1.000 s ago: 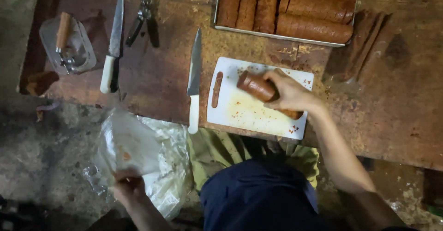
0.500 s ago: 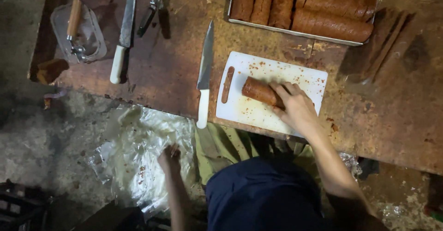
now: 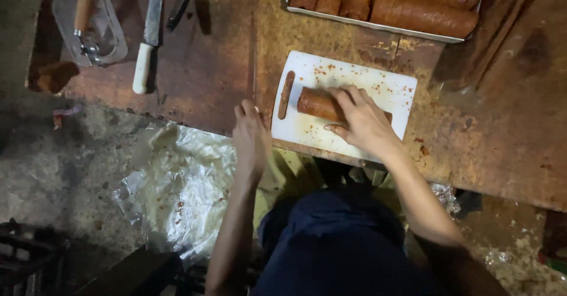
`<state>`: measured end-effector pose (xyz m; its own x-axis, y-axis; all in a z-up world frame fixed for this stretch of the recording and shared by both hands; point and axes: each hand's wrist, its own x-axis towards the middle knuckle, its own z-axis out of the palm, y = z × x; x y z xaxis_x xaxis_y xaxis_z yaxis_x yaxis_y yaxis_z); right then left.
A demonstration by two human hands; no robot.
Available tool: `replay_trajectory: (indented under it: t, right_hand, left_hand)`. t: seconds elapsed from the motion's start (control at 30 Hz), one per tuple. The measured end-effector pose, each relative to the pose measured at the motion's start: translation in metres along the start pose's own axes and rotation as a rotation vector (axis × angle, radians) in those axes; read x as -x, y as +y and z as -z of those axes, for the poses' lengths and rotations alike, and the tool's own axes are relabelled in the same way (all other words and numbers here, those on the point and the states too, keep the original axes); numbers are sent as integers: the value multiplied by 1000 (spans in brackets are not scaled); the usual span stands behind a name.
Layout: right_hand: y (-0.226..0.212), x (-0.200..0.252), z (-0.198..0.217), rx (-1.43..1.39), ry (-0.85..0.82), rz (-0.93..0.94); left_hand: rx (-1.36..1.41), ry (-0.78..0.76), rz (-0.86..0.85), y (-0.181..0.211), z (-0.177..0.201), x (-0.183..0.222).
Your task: Slicing long cylindrical bread rolls into smaller segments and arranging them in a tray.
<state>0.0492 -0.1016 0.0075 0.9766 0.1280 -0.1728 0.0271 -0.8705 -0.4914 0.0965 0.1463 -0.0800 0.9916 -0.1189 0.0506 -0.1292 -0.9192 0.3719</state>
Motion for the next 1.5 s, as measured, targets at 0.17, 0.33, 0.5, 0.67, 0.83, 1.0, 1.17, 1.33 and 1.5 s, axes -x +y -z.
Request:
replay_trajectory:
  t: [0.17, 0.33, 0.5, 0.67, 0.83, 1.0, 1.17, 1.33, 1.5]
  right_hand:
    - [14, -26, -32, -40, 73, 79]
    - [36, -30, -55, -13, 128, 47]
    - [32, -30, -55, 4, 146, 35]
    - [18, -27, -46, -16, 140, -95]
    - [29, -31, -48, -77, 59, -121]
    - [27, -24, -15, -85, 25, 49]
    - [50, -16, -34, -130, 14, -49]
    - [48, -14, -41, -82, 63, -56]
    - [48, -16, -51, -93, 63, -169]
  left_hand:
    - [251, -348, 90, 78, 65, 35]
    - [92, -351, 54, 79, 3, 39]
    - [58, -228, -2, 91, -4, 25]
    - [-51, -415, 144, 75, -10, 43]
    - [-265, -392, 7, 5, -21, 146]
    - [-210, -589, -41, 18, 31, 125]
    - [80, -466, 193, 58, -9, 81]
    - [92, -427, 99, 102, -3, 32]
    - [62, -577, 176, 98, 19, 43]
